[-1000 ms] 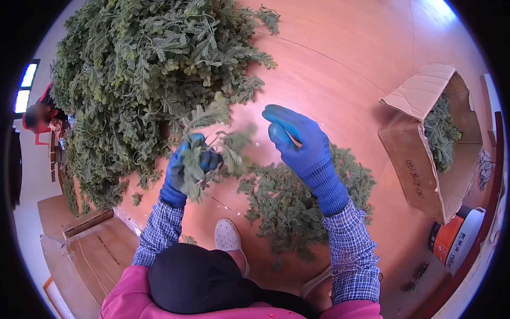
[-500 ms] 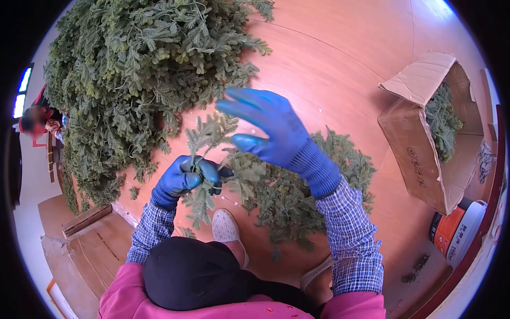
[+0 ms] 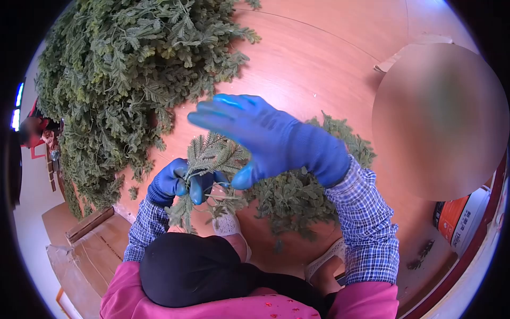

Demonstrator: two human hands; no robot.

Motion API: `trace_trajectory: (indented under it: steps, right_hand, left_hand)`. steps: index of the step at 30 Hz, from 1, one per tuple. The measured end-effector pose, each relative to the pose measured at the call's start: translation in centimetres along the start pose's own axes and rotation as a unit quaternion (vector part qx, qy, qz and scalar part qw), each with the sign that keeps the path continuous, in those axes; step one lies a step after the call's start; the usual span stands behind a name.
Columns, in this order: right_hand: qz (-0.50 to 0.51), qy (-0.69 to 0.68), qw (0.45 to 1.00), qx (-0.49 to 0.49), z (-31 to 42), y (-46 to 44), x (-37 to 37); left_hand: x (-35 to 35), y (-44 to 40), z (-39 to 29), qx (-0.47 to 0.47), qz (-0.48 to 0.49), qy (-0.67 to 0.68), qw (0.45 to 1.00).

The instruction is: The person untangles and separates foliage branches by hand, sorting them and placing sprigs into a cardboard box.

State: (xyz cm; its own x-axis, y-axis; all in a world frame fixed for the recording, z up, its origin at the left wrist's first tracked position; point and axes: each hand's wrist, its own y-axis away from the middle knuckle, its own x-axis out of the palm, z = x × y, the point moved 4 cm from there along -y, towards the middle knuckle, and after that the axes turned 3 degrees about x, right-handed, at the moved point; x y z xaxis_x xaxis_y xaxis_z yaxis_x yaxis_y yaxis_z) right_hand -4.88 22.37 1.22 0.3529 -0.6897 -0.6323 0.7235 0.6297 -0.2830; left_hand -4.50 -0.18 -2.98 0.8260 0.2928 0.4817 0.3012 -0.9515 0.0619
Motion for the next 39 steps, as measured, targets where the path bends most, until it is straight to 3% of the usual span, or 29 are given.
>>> trace_trajectory:
  steps: [1, 5, 7, 8, 9, 11, 13, 15, 16, 17, 18, 20, 22, 26, 30, 31, 32, 33, 34, 36, 39]
  right_hand:
    - [0.014, 0.067, 0.998, 0.005, 0.5, 0.0, 0.4]
    - [-0.059, 0.055, 0.996, -0.026, -0.1, -1.4, 3.4]
    - [0.127, -0.082, 0.984, 0.099, -2.2, -1.8, 5.2]
    - [0.124, -0.087, 0.983, 0.101, -2.6, -1.6, 5.2]
    - [0.129, -0.023, 0.985, 0.114, -3.0, -1.3, 4.8]
    - [0.134, 0.041, 0.982, 0.126, -2.9, -0.7, 4.1]
    - [0.204, 0.086, 0.964, 0.144, -1.6, 0.3, 3.2]
    - [0.306, 0.045, 0.938, 0.157, 0.9, 1.6, 1.9]
    - [0.376, 0.028, 0.912, 0.163, 2.4, 2.2, 1.6]
    - [0.365, 0.001, 0.918, 0.152, 3.7, 3.0, 1.3]
    - [0.354, -0.026, 0.924, 0.141, 4.3, 4.4, 0.7]
    - [0.218, -0.006, 0.972, 0.092, 3.2, 9.2, -3.4]
    - [0.107, 0.067, 0.971, 0.201, 0.9, 14.6, -8.2]
    - [-0.023, 0.242, 0.88, 0.408, -4.3, 24.0, -13.3]
    - [0.004, 0.309, 0.805, 0.507, -7.7, 28.7, -13.1]
    - [-0.02, 0.323, 0.804, 0.498, -6.7, 27.3, -13.0]
    - [-0.067, 0.33, 0.817, 0.469, -5.3, 25.4, -13.1]
    - [-0.12, 0.318, 0.837, 0.429, -3.5, 22.5, -13.1]
    - [-0.173, 0.273, 0.864, 0.386, -1.6, 19.0, -13.0]
    - [-0.226, 0.139, 0.912, 0.312, 1.0, 12.0, -12.0]
    - [-0.107, -0.068, 0.967, 0.222, -1.6, 4.3, -6.0]
  left_hand:
    - [0.1, 0.0, 0.0, -0.004, 0.002, 0.003, 1.0]
    - [0.2, -0.6, 1.1, -0.073, -0.063, 0.021, 0.995]
    - [0.9, -2.1, 1.5, -0.005, -0.036, 0.118, 0.992]
    - [1.1, -2.7, 2.0, 0.037, -0.009, 0.164, 0.986]
    - [1.0, -2.6, 3.0, 0.034, -0.009, 0.164, 0.986]
    - [0.6, -2.3, 4.4, 0.002, -0.062, 0.309, 0.949]
    - [1.5, -1.8, 4.6, 0.0, -0.086, 0.271, 0.959]
    - [1.8, 0.2, 6.6, -0.035, -0.125, 0.175, 0.976]
    - [3.7, -0.6, 4.7, -0.114, -0.091, 0.119, 0.982]
    - [5.6, -1.4, 2.7, -0.187, -0.045, 0.06, 0.979]
    - [5.9, -2.0, 2.3, -0.144, -0.005, 0.048, 0.988]
    - [4.0, -0.7, 1.5, -0.067, -0.041, 0.038, 0.996]
    - [-0.8, 1.5, 1.3, 0.108, -0.058, 0.155, 0.98]
    - [-2.3, 1.0, -0.6, 0.128, -0.088, 0.19, 0.969]
    - [-2.8, 0.5, -1.5, 0.193, -0.141, 0.242, 0.94]
    - [-2.9, 0.5, -1.7, 0.2, -0.173, 0.274, 0.925]
    - [-2.3, -0.3, -2.2, 0.209, -0.111, 0.308, 0.922]
    - [-1.6, -0.8, -2.3, 0.204, -0.108, 0.309, 0.923]
    - [-1.1, -1.0, -2.3, 0.215, -0.149, 0.312, 0.913]
    - [0.8, -2.9, -2.8, 0.237, -0.142, 0.354, 0.893]
    - [-1.0, -2.7, -0.7, 0.231, -0.076, 0.356, 0.903]
